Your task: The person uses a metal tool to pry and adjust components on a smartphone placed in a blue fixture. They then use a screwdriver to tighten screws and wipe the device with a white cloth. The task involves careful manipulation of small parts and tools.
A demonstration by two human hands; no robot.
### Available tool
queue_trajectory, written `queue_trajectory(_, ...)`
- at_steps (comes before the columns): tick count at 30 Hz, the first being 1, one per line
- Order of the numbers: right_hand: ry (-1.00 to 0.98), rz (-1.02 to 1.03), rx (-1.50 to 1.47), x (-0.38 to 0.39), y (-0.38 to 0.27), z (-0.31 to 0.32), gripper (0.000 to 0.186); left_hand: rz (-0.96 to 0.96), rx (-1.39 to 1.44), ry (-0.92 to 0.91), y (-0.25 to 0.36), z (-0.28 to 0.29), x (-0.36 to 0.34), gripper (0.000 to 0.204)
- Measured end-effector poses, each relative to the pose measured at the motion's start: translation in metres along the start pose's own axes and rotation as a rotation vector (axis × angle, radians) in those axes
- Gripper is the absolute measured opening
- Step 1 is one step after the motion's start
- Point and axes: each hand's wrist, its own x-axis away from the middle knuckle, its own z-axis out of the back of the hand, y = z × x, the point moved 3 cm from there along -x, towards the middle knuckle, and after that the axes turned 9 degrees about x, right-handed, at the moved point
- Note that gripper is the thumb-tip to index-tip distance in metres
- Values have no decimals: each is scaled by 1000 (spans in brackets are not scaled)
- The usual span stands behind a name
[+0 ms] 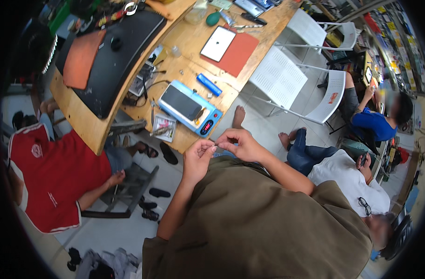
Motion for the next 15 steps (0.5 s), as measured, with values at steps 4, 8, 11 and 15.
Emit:
queue_trajectory(4, -66, 3, -30, -14, 7, -18, 10, -11, 73, 71, -13, 14, 3, 11)
queue_trajectory(8, -10, -44, 49, -30, 12, -18, 7, -21, 96, 191, -16, 19, -14, 14)
queue_trajectory(11, 87, -146, 136, -49, 18, -3, 10, -239, -399, 273, -3, 32, -36, 16)
queue_trajectory(15, 228, -108, 203, -71, 19, 10, 11, -516, -931, 227, 9, 41, -65, 23)
